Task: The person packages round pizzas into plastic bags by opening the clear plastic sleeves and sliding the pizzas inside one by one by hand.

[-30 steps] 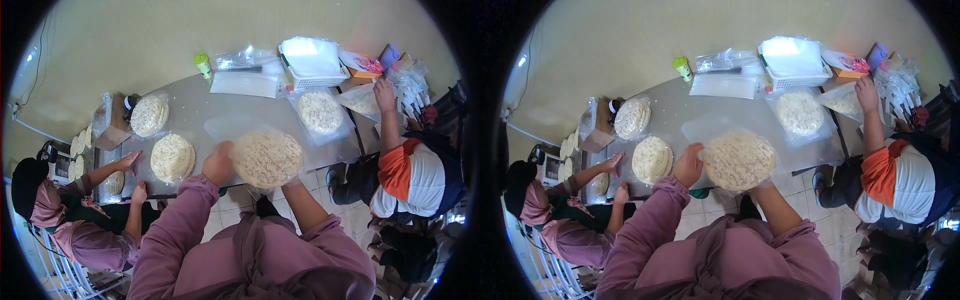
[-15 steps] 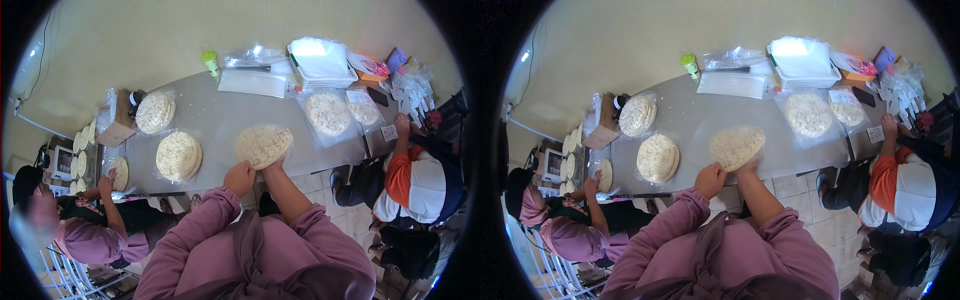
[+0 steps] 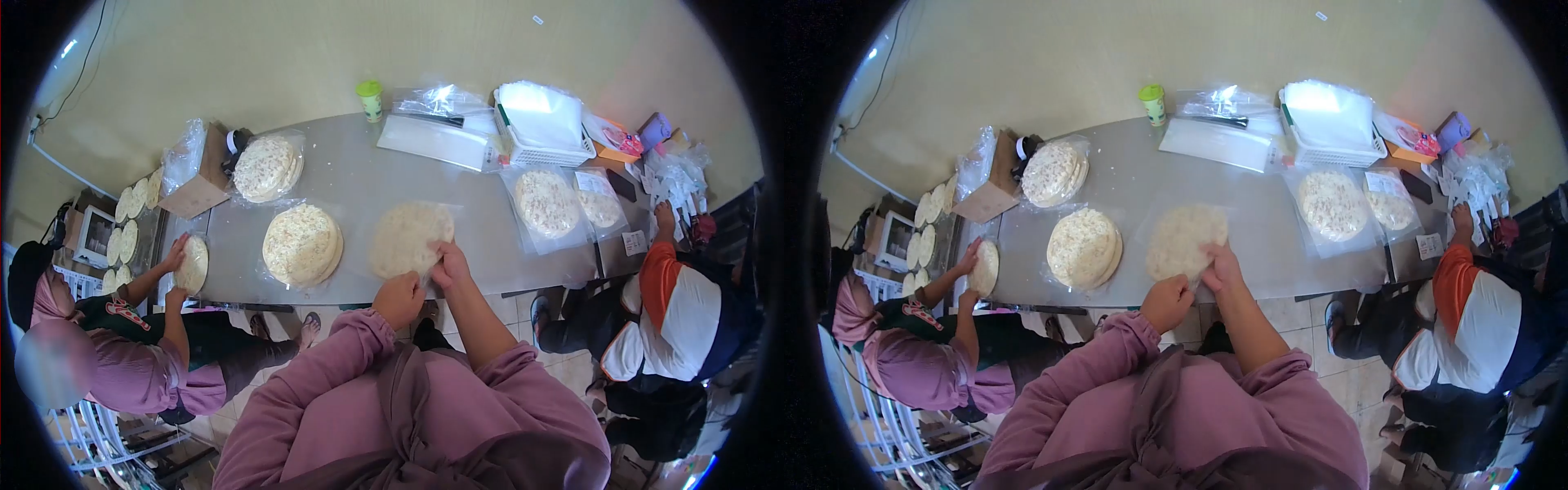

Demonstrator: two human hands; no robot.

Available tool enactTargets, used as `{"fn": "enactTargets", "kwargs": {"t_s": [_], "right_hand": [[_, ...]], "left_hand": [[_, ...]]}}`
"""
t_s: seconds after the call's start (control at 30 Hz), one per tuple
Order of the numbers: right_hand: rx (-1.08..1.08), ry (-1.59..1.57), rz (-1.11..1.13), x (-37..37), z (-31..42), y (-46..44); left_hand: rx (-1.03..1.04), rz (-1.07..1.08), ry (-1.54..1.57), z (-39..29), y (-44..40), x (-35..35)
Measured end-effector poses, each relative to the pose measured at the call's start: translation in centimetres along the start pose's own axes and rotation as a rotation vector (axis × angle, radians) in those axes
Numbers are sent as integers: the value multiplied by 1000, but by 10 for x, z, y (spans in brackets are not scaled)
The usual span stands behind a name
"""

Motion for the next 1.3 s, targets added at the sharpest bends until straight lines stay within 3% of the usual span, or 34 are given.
{"fn": "enactTargets", "kwargs": {"t_s": [0.07, 0.13, 0.23, 0.27, 0.33, 0.47, 0.53, 0.63, 0.73, 0.83, 0.93, 1.0, 1.07, 1.13, 1.2, 1.3], "right_hand": [[2, 116, 2, 7, 3, 9], [308, 81, -51, -1, 2, 21], [374, -38, 22, -27, -31, 22], [344, -43, 3, -18, -29, 28], [496, -42, -169, -8, -28, 38], [431, -110, -28, -19, -10, 40], [124, -51, -11, -28, 14, 42], [-10, -104, -28, -70, 54, 26], [-108, -113, -98, -88, 120, 31], [-268, 49, -304, -88, 186, 45], [-426, 109, -411, -115, 229, 40], [-283, 316, -547, -149, 246, 37], [56, 810, -572, -172, 269, 46], [241, 1256, -565, -179, 298, 58], [246, 1420, -577, -168, 338, 68], [-137, 1684, -679, -127, 394, 59]], "left_hand": [[0, 8, -5, 8, 6, 1], [10, 34, -5, 12, 15, 3], [103, 136, -22, 6, 24, 15], [132, 178, -49, 6, 27, 20], [176, 230, -74, 1, 25, 27], [246, 282, -44, -26, 11, 24], [253, 312, -65, -35, 4, 26], [261, 403, 20, -43, -11, 31], [224, 412, 77, -50, -35, 36], [177, 409, 109, -60, -66, 52], [267, 365, 122, -64, -106, 78], [294, 428, 132, -68, -135, 94], [306, 444, 109, -79, -161, 107], [311, 450, 89, -90, -183, 119], [269, 479, 81, -97, -198, 126], [252, 487, 48, -100, -215, 133]]}}
Point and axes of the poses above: each hand's wrist, its own y-axis away from the middle knuckle, its own x-axis out of the palm, z = x × y, the point moved 2 cm from there along -y, towards the middle knuckle, and after that the axes turned 5 degrees about y, right-handed, at the moved point
